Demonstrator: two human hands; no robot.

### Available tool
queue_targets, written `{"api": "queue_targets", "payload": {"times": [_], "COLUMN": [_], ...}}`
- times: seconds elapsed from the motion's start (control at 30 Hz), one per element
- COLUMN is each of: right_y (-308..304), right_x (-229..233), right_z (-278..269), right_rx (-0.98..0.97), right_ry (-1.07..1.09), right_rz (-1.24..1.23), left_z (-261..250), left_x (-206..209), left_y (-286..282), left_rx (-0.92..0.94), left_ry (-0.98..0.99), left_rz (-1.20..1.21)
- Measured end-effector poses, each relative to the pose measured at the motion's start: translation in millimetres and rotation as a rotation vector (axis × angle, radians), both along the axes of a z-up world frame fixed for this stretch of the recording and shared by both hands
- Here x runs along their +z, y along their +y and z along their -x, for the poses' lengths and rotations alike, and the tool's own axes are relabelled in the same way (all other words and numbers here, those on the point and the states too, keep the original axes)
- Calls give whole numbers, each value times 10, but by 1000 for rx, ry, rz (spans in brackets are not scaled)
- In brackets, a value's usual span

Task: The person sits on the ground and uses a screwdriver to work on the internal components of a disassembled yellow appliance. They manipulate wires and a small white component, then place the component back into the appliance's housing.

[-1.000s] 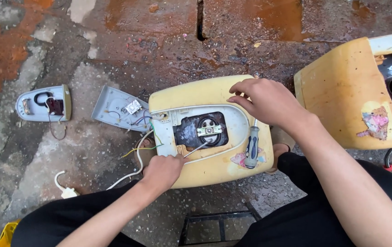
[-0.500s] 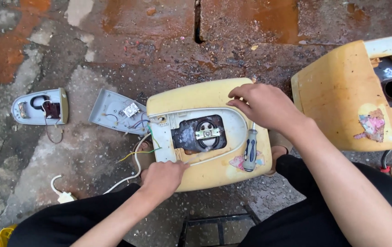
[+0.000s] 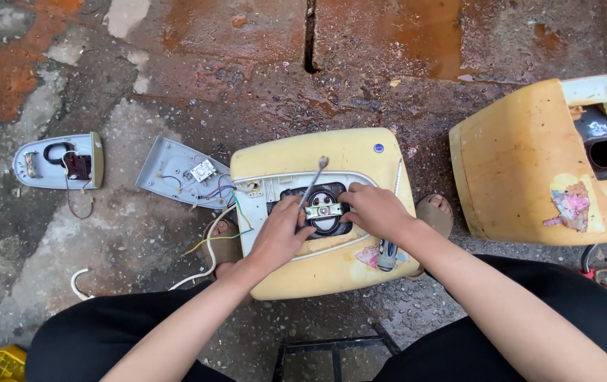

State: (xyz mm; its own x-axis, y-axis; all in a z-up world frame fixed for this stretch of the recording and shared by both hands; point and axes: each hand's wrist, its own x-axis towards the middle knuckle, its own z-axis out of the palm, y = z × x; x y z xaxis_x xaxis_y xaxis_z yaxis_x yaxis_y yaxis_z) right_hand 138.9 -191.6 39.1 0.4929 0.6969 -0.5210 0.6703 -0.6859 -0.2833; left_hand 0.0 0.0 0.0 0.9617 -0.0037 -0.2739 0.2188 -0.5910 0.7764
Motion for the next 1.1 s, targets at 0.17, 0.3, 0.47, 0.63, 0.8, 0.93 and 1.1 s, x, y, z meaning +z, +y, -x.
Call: {"api": "queue_targets", "payload": {"times": [0.17, 0.3, 0.47, 0.63, 0.8, 0.93, 1.1], "right_y": [40, 94, 106, 95, 51, 48, 84], "right_x": [17, 189, -86, -383, -566, -506, -531], "right_z": [-12, 10, -78, -102, -147, -47, 91], "right_rx": [-73, -186, -288, -326, -361, -356, -349], "right_ry": [56, 161, 292, 268, 304, 276, 266], "right_rz": [-21, -115, -219, -242, -322, -390, -423], "left_z": [-109, -171, -343, -446, -458, -312, -166], "left_x": [49, -60, -77, -303, -274, -156, 10], "left_y": [-120, -152, -140, -136, -112, -116, -4], "left_rx": [29, 72, 57, 14, -42, 33, -9], "left_ry": [-40, -62, -124, -111, -106, -160, -158], "left_rz": [14, 15, -48, -163, -192, -76, 6]}}
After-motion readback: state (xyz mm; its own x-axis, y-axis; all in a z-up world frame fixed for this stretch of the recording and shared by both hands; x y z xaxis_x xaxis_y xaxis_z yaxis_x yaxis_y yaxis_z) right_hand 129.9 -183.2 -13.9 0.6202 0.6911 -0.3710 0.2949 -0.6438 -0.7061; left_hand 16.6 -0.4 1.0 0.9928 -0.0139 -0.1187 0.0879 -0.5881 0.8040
